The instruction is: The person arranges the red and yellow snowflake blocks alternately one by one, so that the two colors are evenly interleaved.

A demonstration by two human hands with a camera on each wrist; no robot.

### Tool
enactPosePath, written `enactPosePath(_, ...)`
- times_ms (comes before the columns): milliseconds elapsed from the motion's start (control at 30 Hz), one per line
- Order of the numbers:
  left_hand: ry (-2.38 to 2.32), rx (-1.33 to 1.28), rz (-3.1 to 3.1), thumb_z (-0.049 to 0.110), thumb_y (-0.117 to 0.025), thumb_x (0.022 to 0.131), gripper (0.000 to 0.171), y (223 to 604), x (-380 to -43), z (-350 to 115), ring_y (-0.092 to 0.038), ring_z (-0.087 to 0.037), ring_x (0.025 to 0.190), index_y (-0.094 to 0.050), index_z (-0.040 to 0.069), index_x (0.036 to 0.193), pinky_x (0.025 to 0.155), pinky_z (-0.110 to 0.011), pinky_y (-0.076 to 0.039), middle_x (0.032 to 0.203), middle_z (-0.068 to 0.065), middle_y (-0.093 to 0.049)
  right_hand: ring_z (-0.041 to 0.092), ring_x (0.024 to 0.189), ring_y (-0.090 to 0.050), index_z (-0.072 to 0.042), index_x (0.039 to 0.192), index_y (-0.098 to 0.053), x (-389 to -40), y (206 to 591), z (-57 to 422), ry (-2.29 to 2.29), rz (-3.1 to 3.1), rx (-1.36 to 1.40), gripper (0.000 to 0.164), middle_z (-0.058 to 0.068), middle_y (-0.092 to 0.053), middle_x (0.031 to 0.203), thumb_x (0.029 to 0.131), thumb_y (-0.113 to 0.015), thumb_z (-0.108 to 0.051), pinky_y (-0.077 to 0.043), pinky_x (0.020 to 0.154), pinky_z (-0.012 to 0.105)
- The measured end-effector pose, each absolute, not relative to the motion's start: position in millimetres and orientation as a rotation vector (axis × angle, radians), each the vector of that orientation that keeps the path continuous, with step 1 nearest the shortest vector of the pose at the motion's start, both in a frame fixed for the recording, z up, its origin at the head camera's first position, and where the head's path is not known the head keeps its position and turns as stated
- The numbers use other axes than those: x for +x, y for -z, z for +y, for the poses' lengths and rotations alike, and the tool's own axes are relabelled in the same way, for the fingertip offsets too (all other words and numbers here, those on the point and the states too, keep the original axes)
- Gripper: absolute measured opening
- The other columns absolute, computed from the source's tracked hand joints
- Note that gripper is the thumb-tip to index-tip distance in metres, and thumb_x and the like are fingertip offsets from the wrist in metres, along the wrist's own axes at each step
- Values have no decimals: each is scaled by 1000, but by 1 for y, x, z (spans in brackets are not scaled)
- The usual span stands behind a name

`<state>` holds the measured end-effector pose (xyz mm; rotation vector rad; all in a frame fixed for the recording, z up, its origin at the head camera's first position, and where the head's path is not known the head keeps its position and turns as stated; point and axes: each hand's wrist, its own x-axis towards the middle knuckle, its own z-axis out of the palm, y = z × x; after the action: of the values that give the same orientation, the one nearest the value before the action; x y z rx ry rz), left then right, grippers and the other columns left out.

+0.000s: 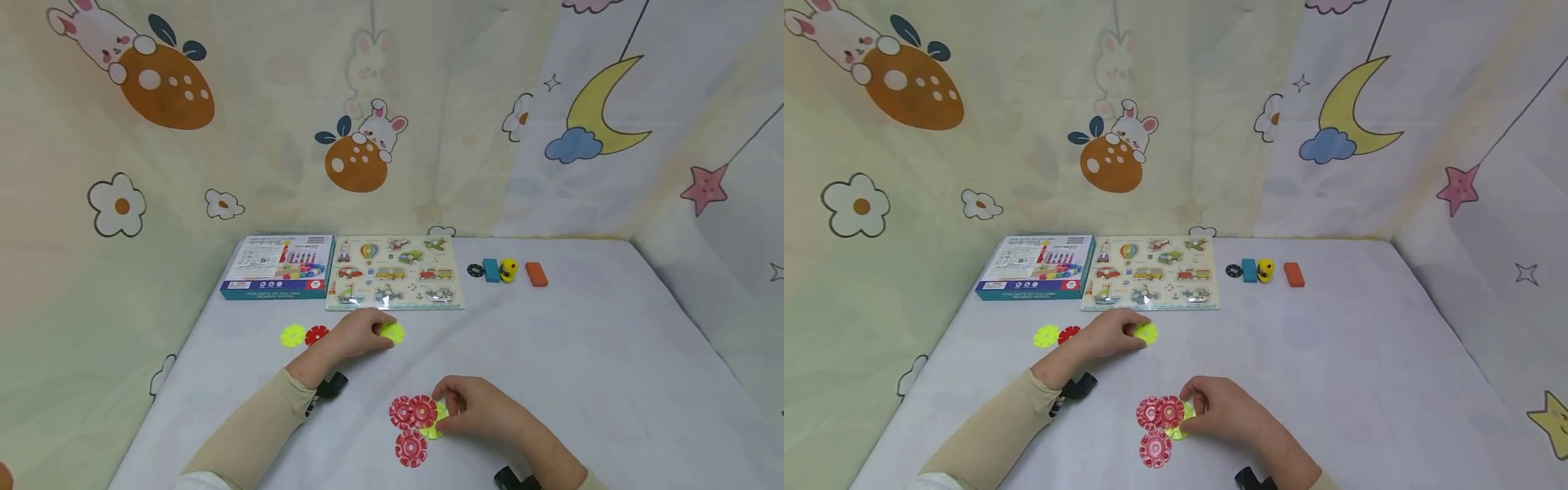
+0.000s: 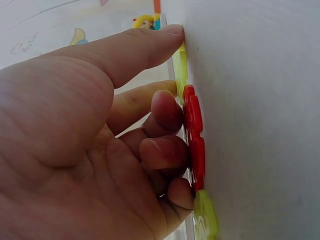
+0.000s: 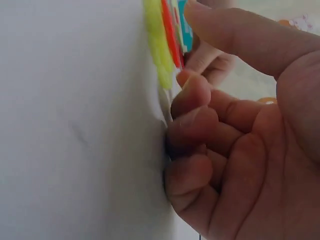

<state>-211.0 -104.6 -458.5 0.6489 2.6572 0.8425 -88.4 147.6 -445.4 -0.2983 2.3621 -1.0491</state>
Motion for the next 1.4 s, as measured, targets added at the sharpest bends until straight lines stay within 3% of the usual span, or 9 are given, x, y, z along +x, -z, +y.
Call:
enactPosePath(167, -836, 664, 2675, 33, -78, 77, 49, 457, -212, -106, -47, -12, 69, -65, 16, 121, 61, -29, -36, 68, 1, -49, 11, 63, -46, -22, 107, -62, -80, 449, 136, 966, 2495, -352, 51, -3, -52, 69, 68, -80, -49, -37, 52, 26)
enactPosePath(333, -843, 655, 2666, 33, -77, 77, 49, 458, -211, -106, -48, -13, 69, -65, 17, 122, 61, -29, -36, 69, 1, -50, 10, 69, -47, -25, 113, -65, -78, 452, 123, 877, 2600, -434, 55, -10, -52, 76, 68, -76, -56, -39, 59, 28)
enactPosePath(600, -851, 640, 2663, 35, -77, 77, 50, 462, -211, -105, -49, -14, 71, -65, 18, 122, 62, -29, -37, 69, 1, -50, 12, 72, -49, -25, 96, -64, -80, 455, 120, 933, 2598, -347, 45, -8, -53, 79, 64, -80, -52, -44, 60, 27)
enactPosePath(767, -855, 651, 2663, 35, -77, 77, 50, 460, -212, -105, -49, -14, 70, -65, 17, 123, 62, -29, -38, 70, 1, -51, 14, 66, -50, -24, 81, -60, -83, 451, 128, 1046, 2500, -296, 30, -3, -53, 67, 72, -78, -46, -42, 54, 26)
enactPosePath(867, -856, 665, 2663, 34, -77, 77, 50, 460, -212, -105, -48, -14, 70, -65, 16, 122, 62, -29, -37, 69, 1, -50, 15, 62, -52, -20, 80, -61, -89, 444, 134, 1115, 2424, -282, 29, -1, -55, 67, 74, -77, -43, -45, 54, 27)
enactPosePath(1033, -848, 661, 2663, 35, -77, 77, 50, 462, -213, -106, -48, -13, 70, -65, 17, 122, 62, -29, -37, 70, 2, -50, 20, 55, -60, -11, 98, -63, -108, 424, 142, 1279, 2299, -266, 34, 5, -62, 70, 77, -78, -33, -52, 57, 33)
enactPosePath(1200, -844, 633, 2654, 36, -77, 77, 50, 463, -214, -106, -49, -14, 73, -65, 18, 123, 63, -30, -38, 72, 1, -51, 22, 64, -64, -7, 118, -63, -135, 408, 146, 1375, 2291, -249, 39, 9, -62, 81, 82, -74, -18, -54, 62, 35)
enactPosePath(1400, -853, 631, 2651, 36, -77, 77, 50, 464, -214, -106, -50, -14, 73, -65, 19, 122, 63, -30, -39, 72, 1, -52, 21, 80, -57, -14, 121, -64, -170, 418, 140, 1319, 2464, -98, 44, 7, -58, 90, 79, -77, -15, -52, 66, 31)
